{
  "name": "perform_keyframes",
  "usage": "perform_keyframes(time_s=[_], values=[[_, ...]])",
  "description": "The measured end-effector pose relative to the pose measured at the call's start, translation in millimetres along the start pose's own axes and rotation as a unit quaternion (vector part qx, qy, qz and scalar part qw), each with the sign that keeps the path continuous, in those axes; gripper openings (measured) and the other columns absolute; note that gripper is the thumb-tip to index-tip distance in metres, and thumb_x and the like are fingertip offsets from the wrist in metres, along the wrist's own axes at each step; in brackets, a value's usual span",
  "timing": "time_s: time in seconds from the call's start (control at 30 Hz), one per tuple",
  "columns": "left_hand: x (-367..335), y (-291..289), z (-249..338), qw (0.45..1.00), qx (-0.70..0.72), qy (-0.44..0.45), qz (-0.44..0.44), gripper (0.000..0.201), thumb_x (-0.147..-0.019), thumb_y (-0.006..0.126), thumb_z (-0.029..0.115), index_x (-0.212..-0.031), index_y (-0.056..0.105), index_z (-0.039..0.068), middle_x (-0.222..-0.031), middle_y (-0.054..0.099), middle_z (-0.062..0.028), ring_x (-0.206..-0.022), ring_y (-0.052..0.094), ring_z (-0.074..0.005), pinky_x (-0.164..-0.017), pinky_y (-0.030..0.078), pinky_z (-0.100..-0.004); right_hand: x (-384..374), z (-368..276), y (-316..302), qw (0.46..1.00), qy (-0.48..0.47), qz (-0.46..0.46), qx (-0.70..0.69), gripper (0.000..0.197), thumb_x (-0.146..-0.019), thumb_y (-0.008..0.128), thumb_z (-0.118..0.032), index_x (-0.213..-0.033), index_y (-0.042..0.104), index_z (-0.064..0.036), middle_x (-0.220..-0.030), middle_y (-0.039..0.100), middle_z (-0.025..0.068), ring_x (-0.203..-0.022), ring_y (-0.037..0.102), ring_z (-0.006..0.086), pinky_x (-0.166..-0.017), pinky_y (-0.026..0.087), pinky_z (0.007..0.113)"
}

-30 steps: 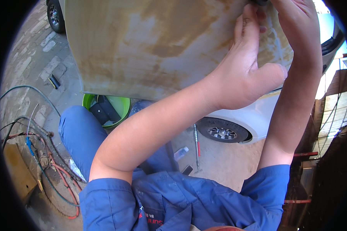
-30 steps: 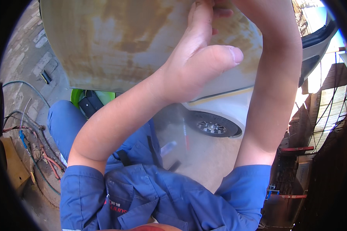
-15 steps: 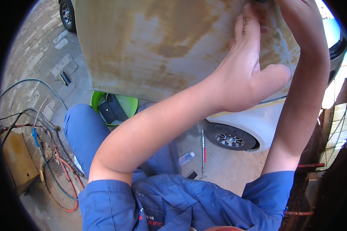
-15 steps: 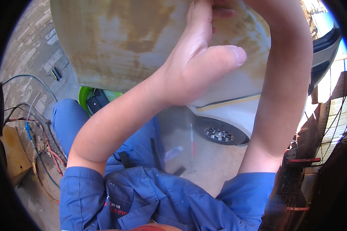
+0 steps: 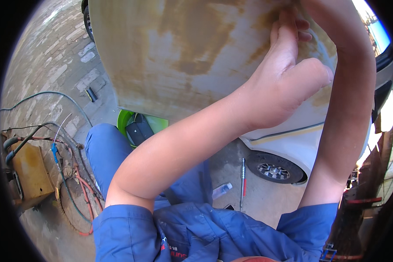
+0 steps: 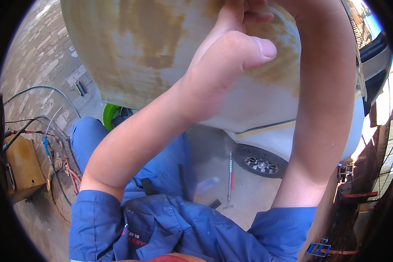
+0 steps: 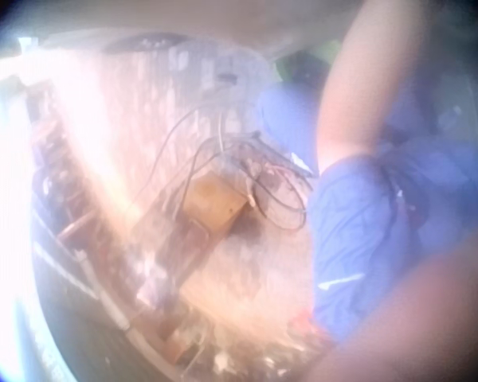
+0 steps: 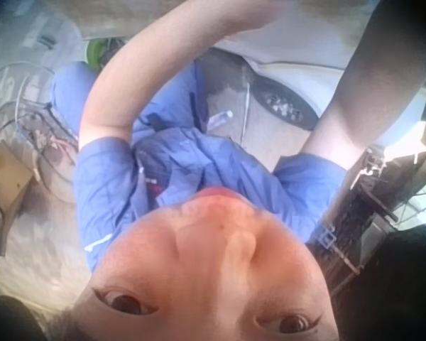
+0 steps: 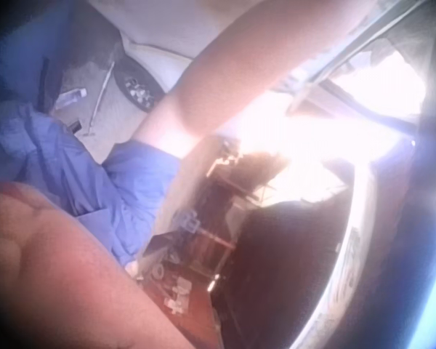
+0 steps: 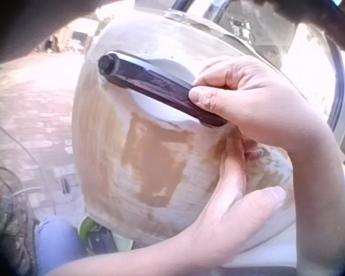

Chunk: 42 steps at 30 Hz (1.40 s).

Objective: The person removes a black door handle from a white car door, cleans the mounting area, and then reattaches the handle, pressing it into place and adjusting its position.

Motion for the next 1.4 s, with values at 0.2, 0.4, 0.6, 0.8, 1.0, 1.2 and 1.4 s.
perform_keyframes(time_s=[0.2,0.4,0.6,0.8,1.0,1.2,1.4], values=[[4,12,-5,0.985,-0.106,0.095,0.093,0.107,-0.085,0.071,0.038,-0.160,0.010,-0.009,-0.145,0.032,-0.0207,-0.131,0.036,-0.0310,-0.121,0.029,-0.0421,-7,2,3,0.996,-0.070,-0.048,-0.018,0.018,-0.104,0.065,-0.012,-0.095,0.072,0.0022,-0.077,0.064,-0.0027,-0.069,0.055,0.0050,-0.065,0.049,0.027],[3,-10,-2,0.997,-0.048,0.051,0.045,0.104,-0.085,0.070,0.038,-0.160,0.013,-0.005,-0.146,0.034,-0.0180,-0.131,0.037,-0.0295,-0.120,0.030,-0.0423,9,10,13,0.996,-0.063,0.057,0.034,0.018,-0.104,0.064,-0.011,-0.094,0.072,0.0027,-0.075,0.063,-0.0023,-0.068,0.055,0.0054,-0.065,0.050,0.027],[-7,-11,10,0.999,-0.004,0.032,0.025,0.100,-0.084,0.070,0.037,-0.159,0.016,-0.002,-0.146,0.035,-0.0153,-0.131,0.038,-0.0279,-0.120,0.031,-0.0425,0,-8,-10,0.992,-0.010,-0.089,-0.086,0.017,-0.103,0.065,-0.010,-0.097,0.074,0.0031,-0.075,0.064,-0.0002,-0.068,0.058,0.0074,-0.064,0.051,0.029],[-10,-15,16,0.994,0.094,-0.049,0.020,0.086,-0.084,0.067,0.034,-0.154,0.028,0.003,-0.145,0.040,-0.0109,-0.132,0.040,-0.0245,-0.119,0.029,-0.0397,10,-3,6,0.996,-0.069,0.035,0.049,0.017,-0.102,0.065,-0.010,-0.098,0.074,0.0040,-0.080,0.066,0.0012,-0.069,0.059,0.0084,-0.062,0.050,0.029],[-2,-8,29,0.993,0.100,-0.032,0.044,0.074,-0.087,0.063,0.032,-0.151,0.035,0.005,-0.145,0.042,-0.0078,-0.132,0.041,-0.0216,-0.117,0.029,-0.0383,0,6,4,0.998,-0.046,0.005,-0.034,0.017,-0.102,0.065,-0.010,-0.098,0.074,0.0040,-0.080,0.067,0.0007,-0.069,0.059,0.0077,-0.063,0.051,0.028],[-8,-6,28,0.984,0.167,-0.021,0.053,0.064,-0.091,0.060,0.031,-0.147,0.041,0.007,-0.144,0.046,-0.0048,-0.132,0.043,-0.0197,-0.114,0.029,-0.0373,-4,7,1,0.998,-0.032,-0.023,-0.043,0.017,-0.103,0.065,-0.011,-0.098,0.074,0.0035,-0.081,0.065,0.0010,-0.070,0.059,0.0072,-0.064,0.051,0.027],[-17,2,34,0.933,0.350,0.001,0.083,0.055,-0.094,0.056,0.031,-0.143,0.046,0.010,-0.144,0.049,-0.0017,-0.133,0.045,-0.0178,-0.111,0.028,-0.0364,4,0,4,0.998,-0.057,0.018,-0.011,0.017,-0.102,0.066,-0.011,-0.097,0.073,0.0036,-0.082,0.063,0.0014,-0.072,0.061,0.0080,-0.065,0.051,0.027]])
Point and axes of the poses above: each hand's wrist, its own x-axis away from the middle knuckle, its own y-axis out of the palm, z = x × y, the point moved 2 cm from there along -x, towards the middle knuckle
